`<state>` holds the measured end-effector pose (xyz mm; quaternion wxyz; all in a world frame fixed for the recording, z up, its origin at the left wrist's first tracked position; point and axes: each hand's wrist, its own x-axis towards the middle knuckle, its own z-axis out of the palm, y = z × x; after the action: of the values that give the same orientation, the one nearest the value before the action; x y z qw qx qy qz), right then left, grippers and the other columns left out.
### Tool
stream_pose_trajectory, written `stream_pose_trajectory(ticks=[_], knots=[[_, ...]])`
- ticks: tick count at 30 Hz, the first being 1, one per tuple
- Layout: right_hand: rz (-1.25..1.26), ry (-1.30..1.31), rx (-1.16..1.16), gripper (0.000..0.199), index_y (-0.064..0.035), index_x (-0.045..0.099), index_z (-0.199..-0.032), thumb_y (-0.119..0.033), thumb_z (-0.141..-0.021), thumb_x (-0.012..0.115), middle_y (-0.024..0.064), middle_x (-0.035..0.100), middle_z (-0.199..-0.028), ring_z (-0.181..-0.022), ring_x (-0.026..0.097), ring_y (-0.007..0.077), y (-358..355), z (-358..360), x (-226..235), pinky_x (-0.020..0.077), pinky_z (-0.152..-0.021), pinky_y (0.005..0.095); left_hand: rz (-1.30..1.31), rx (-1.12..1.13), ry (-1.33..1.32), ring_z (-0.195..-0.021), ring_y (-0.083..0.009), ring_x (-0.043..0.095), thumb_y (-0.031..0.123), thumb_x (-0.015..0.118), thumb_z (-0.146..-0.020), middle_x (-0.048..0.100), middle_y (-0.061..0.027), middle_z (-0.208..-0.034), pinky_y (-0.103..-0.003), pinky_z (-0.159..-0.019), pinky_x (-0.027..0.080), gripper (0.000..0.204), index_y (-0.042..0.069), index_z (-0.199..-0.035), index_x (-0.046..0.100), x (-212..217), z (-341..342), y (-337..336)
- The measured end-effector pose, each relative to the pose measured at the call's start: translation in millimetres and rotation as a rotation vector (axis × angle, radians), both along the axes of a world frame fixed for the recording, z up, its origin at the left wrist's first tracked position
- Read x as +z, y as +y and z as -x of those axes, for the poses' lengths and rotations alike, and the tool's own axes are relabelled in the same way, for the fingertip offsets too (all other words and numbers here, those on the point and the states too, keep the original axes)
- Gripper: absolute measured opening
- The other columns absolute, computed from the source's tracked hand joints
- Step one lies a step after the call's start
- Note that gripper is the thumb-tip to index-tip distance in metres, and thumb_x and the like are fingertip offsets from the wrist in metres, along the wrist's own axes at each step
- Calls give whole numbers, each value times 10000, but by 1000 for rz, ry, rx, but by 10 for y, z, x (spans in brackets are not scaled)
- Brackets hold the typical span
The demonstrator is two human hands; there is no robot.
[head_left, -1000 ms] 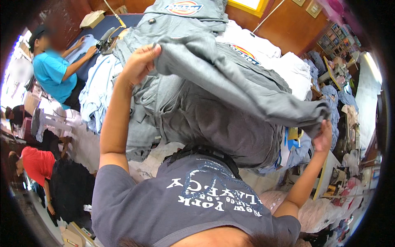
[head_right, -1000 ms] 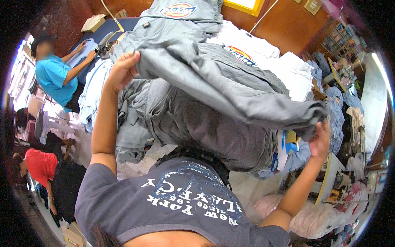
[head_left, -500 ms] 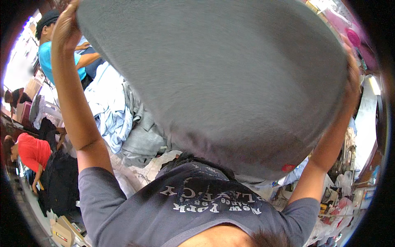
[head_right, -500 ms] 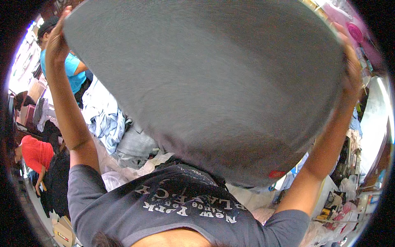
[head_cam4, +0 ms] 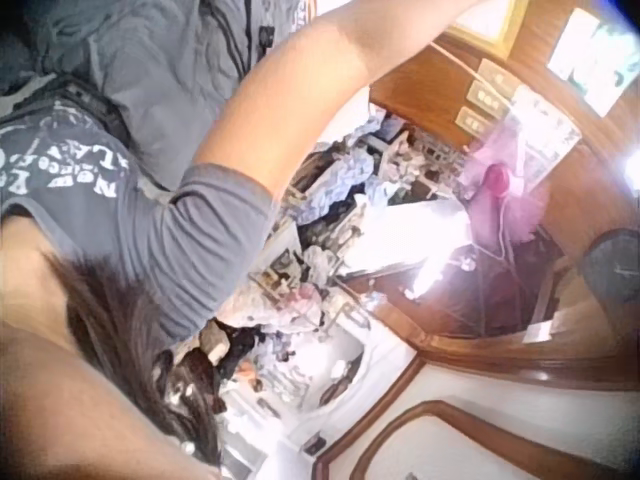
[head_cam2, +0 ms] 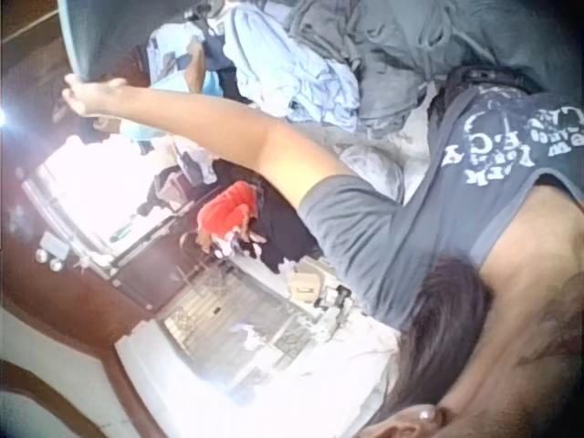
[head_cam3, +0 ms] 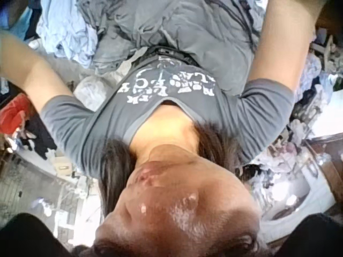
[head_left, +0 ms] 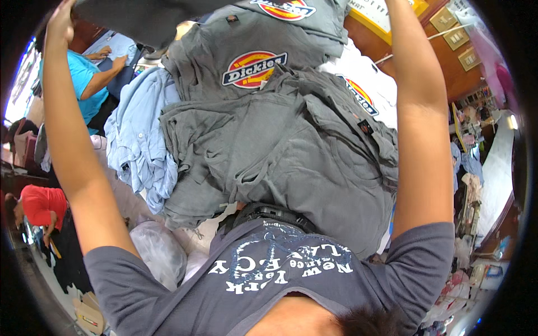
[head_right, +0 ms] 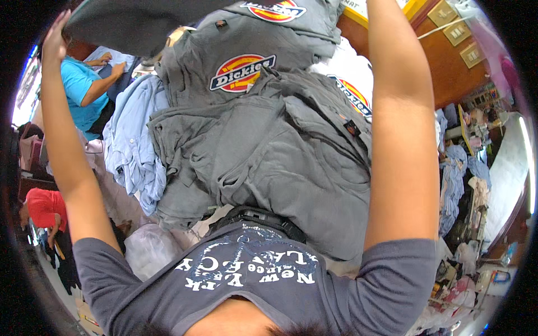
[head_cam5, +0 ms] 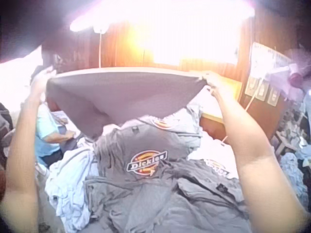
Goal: The person picks up and shakes out t-shirts from a stack, turning them over to check the front and back for defects, and trims a loose thread using scissors.
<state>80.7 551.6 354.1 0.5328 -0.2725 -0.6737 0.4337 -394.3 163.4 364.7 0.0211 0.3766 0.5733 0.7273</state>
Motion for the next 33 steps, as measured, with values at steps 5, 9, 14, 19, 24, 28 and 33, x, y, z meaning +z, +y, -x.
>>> stream_pose_trajectory(ticks=[5,9,14,19,24,28,33], knots=[[307,-239,-12,161,-37,584,-857,-44,-697,568,60,577,-715,-599,535,164,73,-212,-1289,435,-555,299,299,-24,-78,-724,-105,505,237,645,-723,544,-51,-912,-212,-626,410,431,87,-1094,485,-1593,-852,204],[287,-305,-32,223,-26,582,-892,-28,-669,590,72,586,-736,-628,556,183,-315,-539,-1902,441,-586,309,816,-284,-85,-764,-136,493,217,637,-716,531,-75,-966,-245,-658,409,416,79,-1085,505,-2523,-1356,184],[-56,-458,-67,233,32,558,-939,-152,-798,557,54,587,-860,-765,528,88,-1790,-1437,-1948,426,-712,232,519,-8,590,-849,-198,494,160,609,-727,534,-117,-948,-286,-746,395,273,53,-973,560,-2632,-2351,171],[18,-592,-441,134,-11,592,-877,-82,-770,554,31,607,-757,-647,514,94,-3186,-2529,-1981,414,-620,219,770,-801,304,-685,-92,489,135,613,-743,544,-57,-734,-219,-650,386,191,8,-875,557,-2503,-3454,-119],[263,-836,-800,288,-22,554,-953,-199,-739,631,74,560,-894,-766,490,162,-4338,-3514,-2493,408,-692,277,867,-604,853,-773,-235,499,172,663,-679,502,-100,-797,-310,-679,396,300,19,-896,524,-2533,-3967,-552],[227,-784,-911,411,-21,509,-1000,-261,-706,667,113,516,-970,-860,471,228,-5043,-3452,-2763,381,-759,304,790,-436,894,-884,-295,457,150,669,-650,470,-116,-914,-369,-753,375,374,54,-969,499,-2608,-4022,-883],[80,-700,-1290,507,-15,462,-1053,-296,-691,679,126,511,-970,-894,468,269,-5422,-3210,-2871,367,-778,335,711,-308,914,-914,-294,455,114,634,-684,482,-118,-979,-364,-779,377,308,46,-960,517,-2803,-4107,-1190]])
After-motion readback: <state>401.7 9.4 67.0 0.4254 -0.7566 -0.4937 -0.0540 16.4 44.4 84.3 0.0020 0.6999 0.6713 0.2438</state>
